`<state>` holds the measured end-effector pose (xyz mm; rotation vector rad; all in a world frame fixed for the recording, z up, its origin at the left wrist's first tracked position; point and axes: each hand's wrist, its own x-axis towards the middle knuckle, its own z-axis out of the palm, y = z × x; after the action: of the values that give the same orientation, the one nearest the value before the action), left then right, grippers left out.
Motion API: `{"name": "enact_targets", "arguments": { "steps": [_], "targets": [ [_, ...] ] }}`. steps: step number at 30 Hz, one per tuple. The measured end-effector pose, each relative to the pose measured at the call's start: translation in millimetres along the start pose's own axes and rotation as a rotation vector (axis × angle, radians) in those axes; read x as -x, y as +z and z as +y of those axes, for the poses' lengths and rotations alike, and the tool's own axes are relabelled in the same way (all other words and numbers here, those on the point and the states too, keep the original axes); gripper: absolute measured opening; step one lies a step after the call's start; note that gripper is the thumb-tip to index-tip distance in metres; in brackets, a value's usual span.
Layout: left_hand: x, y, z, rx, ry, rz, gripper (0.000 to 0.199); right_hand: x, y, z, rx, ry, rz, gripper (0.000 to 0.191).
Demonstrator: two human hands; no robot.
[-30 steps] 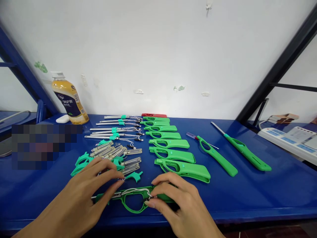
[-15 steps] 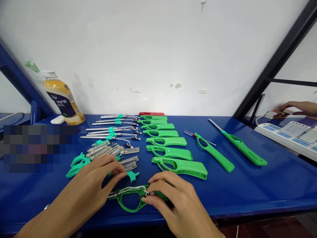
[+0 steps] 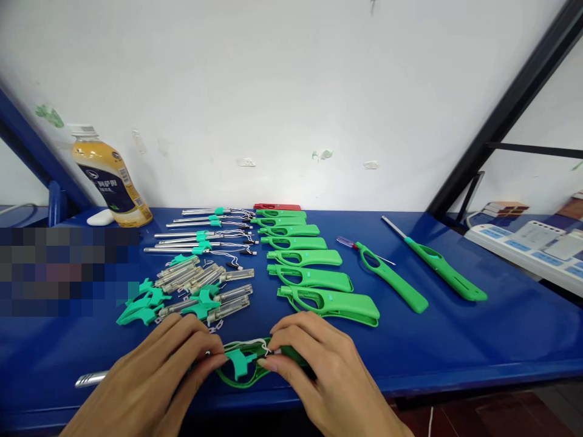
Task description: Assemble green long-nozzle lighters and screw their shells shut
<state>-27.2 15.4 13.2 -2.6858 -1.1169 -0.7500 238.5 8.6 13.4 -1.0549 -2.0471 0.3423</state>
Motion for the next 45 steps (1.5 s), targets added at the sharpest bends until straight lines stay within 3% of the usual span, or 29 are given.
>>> {"name": "enact_targets", "arguments": {
  "steps": [3, 10, 21, 26, 31, 45],
  "targets": [
    [3.5, 7.7, -0.1, -0.046, 0.04, -0.034, 0.026, 0.9, 0.3, 0.8, -0.008, 0.006, -0.009, 0.015],
    [3.5, 11.2, 2.2, 0.014, 0.015, 0.031, 0.023, -0.5, 0.2, -0.2, -0.031, 0.018, 0.029, 0.017],
    [7.8, 10.7, 0.6, 0.023, -0.015, -0.046, 0.019, -3.6, -1.4, -1.7, -0.038, -0.007, 0.091, 0.023],
    [6.7, 13.1, 2.7, -0.047, 0.075, -0.082, 0.021, -3.5, -1.1, 0.2, -0.068, -0.031, 0.076, 0.02],
    [2.0, 14.7, 4.6, -0.111, 0.141, -0.015, 0.029, -2.0, -0.3, 1.0, -0.079, -0.042, 0.103, 0.018],
    [10.4, 15.8, -1.7, -0.134, 0.186, -0.062, 0.033, -4.2, 0.1, -0.4, -0.065, -0.029, 0.159, 0.023]
  ]
}}
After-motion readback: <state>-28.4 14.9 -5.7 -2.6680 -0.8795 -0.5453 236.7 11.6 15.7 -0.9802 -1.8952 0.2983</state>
